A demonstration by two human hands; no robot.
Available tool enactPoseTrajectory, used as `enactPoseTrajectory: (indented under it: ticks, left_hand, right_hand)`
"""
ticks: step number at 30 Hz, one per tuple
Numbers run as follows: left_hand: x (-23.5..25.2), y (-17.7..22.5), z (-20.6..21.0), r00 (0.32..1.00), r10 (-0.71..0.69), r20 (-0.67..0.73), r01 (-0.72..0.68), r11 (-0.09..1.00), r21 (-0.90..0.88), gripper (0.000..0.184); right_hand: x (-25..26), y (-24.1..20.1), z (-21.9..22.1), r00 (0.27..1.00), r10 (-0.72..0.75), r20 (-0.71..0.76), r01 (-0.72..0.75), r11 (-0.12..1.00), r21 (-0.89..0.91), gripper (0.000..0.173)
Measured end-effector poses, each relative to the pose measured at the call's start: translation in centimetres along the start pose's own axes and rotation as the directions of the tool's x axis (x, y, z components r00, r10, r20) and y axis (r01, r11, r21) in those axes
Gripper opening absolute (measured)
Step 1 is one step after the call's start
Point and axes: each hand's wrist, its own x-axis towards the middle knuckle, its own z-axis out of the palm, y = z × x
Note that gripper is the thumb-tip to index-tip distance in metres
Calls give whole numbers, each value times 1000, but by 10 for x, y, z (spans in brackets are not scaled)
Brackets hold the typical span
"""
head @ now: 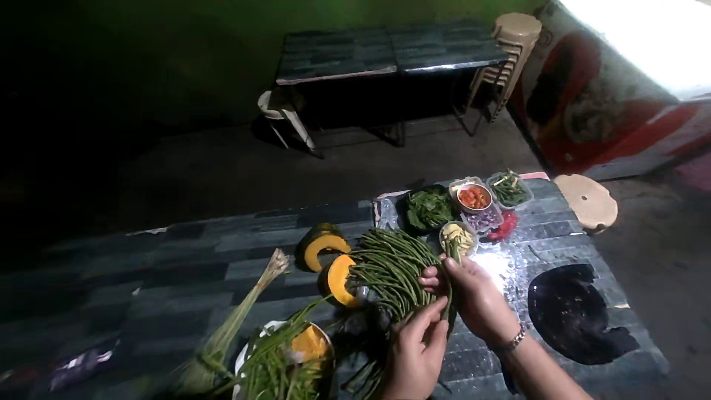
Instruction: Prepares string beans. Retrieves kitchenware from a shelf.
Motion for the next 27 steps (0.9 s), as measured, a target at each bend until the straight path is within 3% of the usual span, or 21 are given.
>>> enactPoseTrajectory:
  ticks: [7,11,14,16,20,22,23,27]
  left_hand:
    - [5,-6,-7,996,19,-85,-23,999,-48,32]
    - [-6,-7,-27,967,-173,185,186,981,-57,47]
    - [-21,-10,-62,885,-336,321,287,939,191,31]
    - [-31,-16,-90,849,-382,365,304,918,253,24]
    - [-43,-15,-124,917,-201,345,216,976,-6,19]
    - [-37,-8,-122,931,-135,340,161,986,-48,20]
    - [-32,-5,-112,919,-142,369,161,987,-21,23]
    - [-18,-13,-19,819,-257,513,227,966,121,80]
  right_hand:
    - [-3,-7,4,999,3,40,-4,1000,21,25]
    - [1,-22,-3,981,-155,-118,158,987,20,21]
    - [-1,-55,-30,907,-321,-271,316,947,-62,23]
    - [-9,-76,-54,854,-385,-348,371,922,-111,22]
    - [-29,-80,-87,814,-361,-455,332,932,-146,24]
    - [-36,-68,-94,808,-311,-501,296,949,-112,24]
    - [-39,-61,-94,803,-286,-523,283,955,-89,24]
    - [-50,-37,-59,854,-223,-470,248,969,-9,22]
